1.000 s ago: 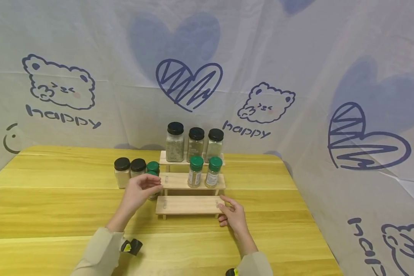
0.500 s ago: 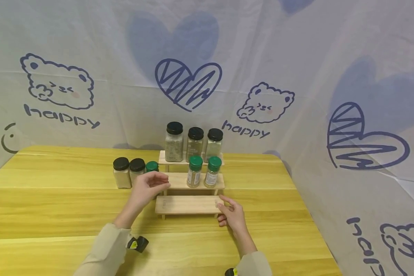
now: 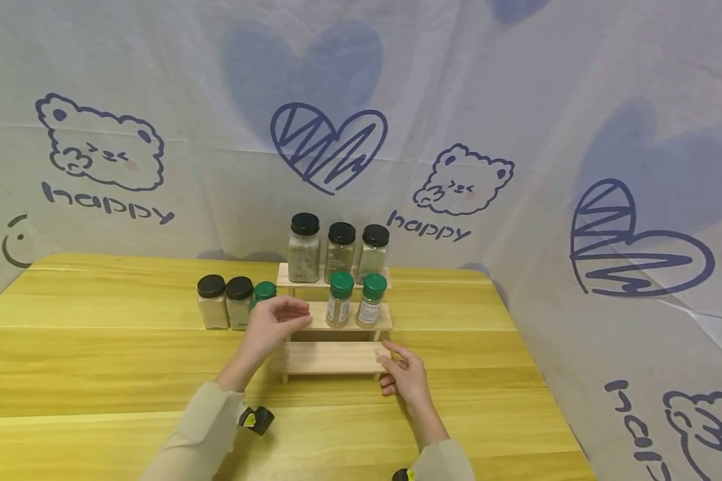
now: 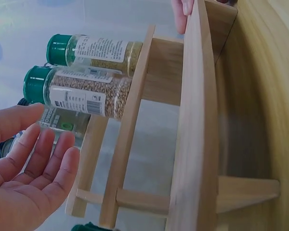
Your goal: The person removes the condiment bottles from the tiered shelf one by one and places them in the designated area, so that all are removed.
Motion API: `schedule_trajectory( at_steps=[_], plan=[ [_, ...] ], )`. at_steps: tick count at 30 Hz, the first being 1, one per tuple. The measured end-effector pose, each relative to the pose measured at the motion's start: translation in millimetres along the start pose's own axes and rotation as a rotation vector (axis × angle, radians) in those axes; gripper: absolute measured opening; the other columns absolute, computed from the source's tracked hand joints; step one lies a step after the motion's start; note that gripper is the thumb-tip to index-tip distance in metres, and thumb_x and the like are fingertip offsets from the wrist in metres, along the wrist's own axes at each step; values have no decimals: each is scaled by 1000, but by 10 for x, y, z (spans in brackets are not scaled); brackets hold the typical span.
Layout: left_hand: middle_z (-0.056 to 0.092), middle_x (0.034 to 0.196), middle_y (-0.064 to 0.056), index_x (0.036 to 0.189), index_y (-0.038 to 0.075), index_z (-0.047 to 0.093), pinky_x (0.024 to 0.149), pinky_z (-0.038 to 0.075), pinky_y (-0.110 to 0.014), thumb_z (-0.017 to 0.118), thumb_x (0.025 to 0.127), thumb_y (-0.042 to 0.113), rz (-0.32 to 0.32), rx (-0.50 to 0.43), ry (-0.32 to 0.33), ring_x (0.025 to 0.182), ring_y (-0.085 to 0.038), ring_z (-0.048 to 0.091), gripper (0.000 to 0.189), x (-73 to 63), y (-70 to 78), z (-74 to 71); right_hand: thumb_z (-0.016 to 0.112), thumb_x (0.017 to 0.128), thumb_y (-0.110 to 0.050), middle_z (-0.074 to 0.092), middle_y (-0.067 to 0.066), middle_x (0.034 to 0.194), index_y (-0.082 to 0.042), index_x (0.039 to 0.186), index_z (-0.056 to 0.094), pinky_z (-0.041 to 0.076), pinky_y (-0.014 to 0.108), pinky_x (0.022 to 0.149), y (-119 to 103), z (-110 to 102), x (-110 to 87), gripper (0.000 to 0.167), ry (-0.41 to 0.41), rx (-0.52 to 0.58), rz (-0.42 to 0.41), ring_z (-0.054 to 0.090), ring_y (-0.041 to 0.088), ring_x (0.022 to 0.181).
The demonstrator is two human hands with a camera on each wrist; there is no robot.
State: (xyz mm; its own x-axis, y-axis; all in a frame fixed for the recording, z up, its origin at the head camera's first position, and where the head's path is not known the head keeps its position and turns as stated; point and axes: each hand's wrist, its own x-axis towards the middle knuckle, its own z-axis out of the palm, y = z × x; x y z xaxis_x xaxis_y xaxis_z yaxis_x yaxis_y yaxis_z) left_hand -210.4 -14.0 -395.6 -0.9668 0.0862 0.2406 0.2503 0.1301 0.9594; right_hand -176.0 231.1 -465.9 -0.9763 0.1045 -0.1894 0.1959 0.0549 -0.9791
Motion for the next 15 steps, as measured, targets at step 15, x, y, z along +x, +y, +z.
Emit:
schedule_trajectory(
  at_steps=[15],
  plan=[
    [62, 95, -18, 98, -4, 62, 74, 51, -32, 71, 73, 0, 22, -5, 22, 86, -27, 60, 27, 121, 60, 116, 54, 88, -3, 60, 10, 63, 1, 124, 51, 48, 24, 41, 24, -9, 7, 36, 0, -2, -9, 53, 12, 45]
  ],
)
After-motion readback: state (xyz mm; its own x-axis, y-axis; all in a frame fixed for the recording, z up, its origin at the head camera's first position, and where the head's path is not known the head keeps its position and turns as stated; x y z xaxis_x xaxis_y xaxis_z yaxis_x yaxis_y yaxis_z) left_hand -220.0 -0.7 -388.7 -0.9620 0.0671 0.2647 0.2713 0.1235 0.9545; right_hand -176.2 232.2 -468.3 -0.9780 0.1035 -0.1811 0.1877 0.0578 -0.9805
